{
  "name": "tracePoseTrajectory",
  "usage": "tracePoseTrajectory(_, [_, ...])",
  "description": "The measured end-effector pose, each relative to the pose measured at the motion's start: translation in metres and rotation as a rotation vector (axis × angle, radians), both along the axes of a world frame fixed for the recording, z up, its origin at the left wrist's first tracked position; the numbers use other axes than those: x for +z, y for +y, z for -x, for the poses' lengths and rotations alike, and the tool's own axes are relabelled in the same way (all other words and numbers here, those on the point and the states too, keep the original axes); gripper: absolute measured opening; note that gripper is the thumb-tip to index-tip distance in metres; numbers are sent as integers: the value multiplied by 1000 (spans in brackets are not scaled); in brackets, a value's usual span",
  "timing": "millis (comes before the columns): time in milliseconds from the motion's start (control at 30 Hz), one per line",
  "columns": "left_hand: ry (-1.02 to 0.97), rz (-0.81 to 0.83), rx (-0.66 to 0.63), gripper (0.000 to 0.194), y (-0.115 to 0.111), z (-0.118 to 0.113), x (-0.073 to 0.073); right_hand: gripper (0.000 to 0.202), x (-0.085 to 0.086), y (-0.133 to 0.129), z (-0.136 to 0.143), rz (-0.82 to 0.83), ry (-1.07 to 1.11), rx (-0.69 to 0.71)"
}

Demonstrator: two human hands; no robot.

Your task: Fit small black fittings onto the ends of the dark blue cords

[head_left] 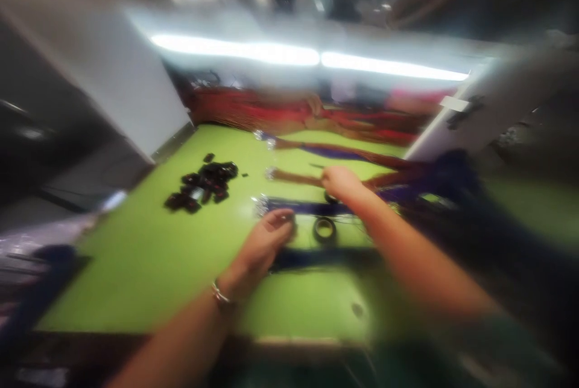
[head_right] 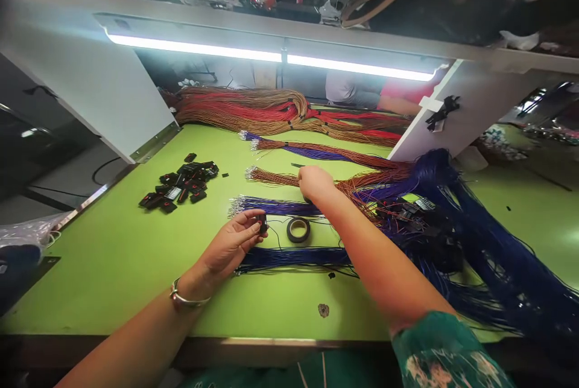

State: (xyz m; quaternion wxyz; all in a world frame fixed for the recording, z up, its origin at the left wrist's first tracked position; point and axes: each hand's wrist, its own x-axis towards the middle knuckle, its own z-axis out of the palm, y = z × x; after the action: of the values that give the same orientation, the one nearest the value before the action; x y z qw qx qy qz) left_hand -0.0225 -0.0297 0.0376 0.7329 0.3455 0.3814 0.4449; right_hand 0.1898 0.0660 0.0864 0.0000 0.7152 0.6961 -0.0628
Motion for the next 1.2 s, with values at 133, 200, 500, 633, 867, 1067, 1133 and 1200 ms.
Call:
tracePoseTrajectory(133, [0, 19, -2, 38, 1, 4, -4, 24, -22, 29, -9, 68, -108, -98])
tracePoseTrajectory(200, [0, 28, -13, 39, 1, 5, -4, 20, -28, 33, -17, 69, -119, -91])
tracePoseTrajectory(500, [-11, 37, -9, 38, 2, 5, -6, 26, -17, 24, -36, -76, -118, -16])
tracePoseTrajectory(633, [-2, 24, -3, 39, 1, 5, -6, 27, -12, 19, -40, -184, -54, -77])
tracePoseTrajectory(867, [3, 12, -7, 39, 1, 5, -6, 29, -8, 5, -48, -291, 23, -180])
tracePoseTrajectory(1067, [-10, 10, -14, 40, 1, 5, -7, 19, -5, 1, -19, 113, -80, 160])
tracePoseTrajectory(1133, [-12, 6, -21, 39, 1, 6, -6, 20, 0, 6, -7, 109, -86, 145])
tracePoseTrajectory(1200, [-13, 1, -32, 39, 1, 6, -4, 23, 3, 14, 8, 84, -77, 122])
